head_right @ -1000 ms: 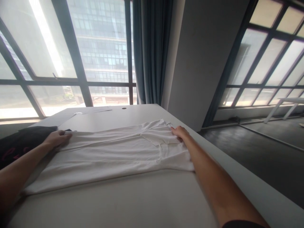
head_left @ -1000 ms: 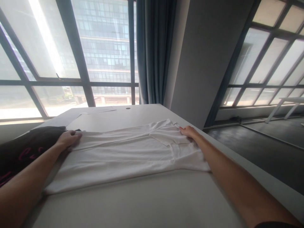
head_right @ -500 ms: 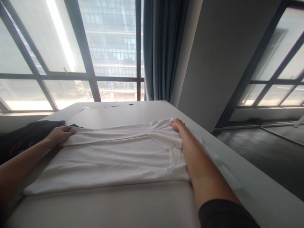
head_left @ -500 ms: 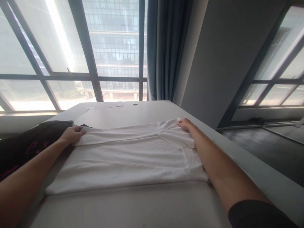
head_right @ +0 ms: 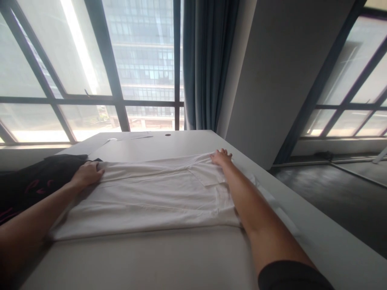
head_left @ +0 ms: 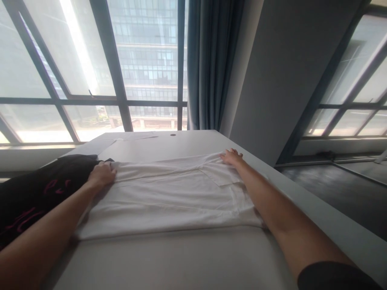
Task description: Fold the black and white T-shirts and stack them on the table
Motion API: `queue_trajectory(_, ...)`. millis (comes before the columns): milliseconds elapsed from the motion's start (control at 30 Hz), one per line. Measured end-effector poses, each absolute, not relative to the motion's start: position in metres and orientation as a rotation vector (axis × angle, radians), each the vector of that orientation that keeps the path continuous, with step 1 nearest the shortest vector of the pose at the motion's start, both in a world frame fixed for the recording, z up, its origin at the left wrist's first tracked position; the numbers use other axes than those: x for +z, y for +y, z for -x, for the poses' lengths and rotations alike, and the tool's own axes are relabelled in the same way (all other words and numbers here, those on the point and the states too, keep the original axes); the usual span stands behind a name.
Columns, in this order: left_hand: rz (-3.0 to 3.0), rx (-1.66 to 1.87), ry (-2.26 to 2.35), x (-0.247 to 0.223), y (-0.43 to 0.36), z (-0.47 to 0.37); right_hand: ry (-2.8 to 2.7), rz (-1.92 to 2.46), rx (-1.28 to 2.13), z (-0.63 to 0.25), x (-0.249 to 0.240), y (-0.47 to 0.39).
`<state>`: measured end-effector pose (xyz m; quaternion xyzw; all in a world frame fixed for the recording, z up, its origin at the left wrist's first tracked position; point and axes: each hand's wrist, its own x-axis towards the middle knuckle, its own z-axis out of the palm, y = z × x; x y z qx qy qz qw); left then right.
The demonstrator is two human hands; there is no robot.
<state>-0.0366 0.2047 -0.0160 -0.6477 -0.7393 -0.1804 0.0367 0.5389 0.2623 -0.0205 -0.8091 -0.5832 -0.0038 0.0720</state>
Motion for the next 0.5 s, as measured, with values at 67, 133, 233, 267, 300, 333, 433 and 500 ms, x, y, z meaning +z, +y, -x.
queue_trajectory(67, 2.010, -0.437, -2.134, -0.015, 0.195, 0.023, -1.885, 2.346, -0.008, -0.521, -0.013, 0.252)
queue_trajectory(133, 2.160, -0.343, -1.970, -0.015, 0.187, 0.009, -2.051, 2.228, 0.055, -0.501, -0.011, 0.239)
queue_trajectory(233, 2.395, -0.208, -1.971, -0.023, 0.180, -0.004, -2.227, 2.105, 0.224, -0.476, -0.021, 0.218)
queue_trajectory(267, 2.427, -0.170, -2.015, -0.028, 0.179, -0.005, -2.242, 2.104, 0.264, -0.472, -0.026, 0.211)
queue_trajectory(300, 2.435, -0.140, -2.053, -0.032, 0.178, -0.004, -2.242, 2.117, 0.279, -0.469, -0.032, 0.204)
queue_trajectory(333, 2.433, -0.120, -2.077, -0.037, 0.178, -0.001, -2.242, 2.123, 0.271, -0.468, -0.038, 0.199)
queue_trajectory(433, 2.431, -0.096, -2.087, -0.047, 0.181, 0.009, -2.252, 2.121, 0.228, -0.471, -0.048, 0.192)
queue_trajectory(500, 2.428, -0.112, -2.076, -0.049, 0.185, 0.012, -2.257, 2.127, 0.224, -0.474, -0.049, 0.196)
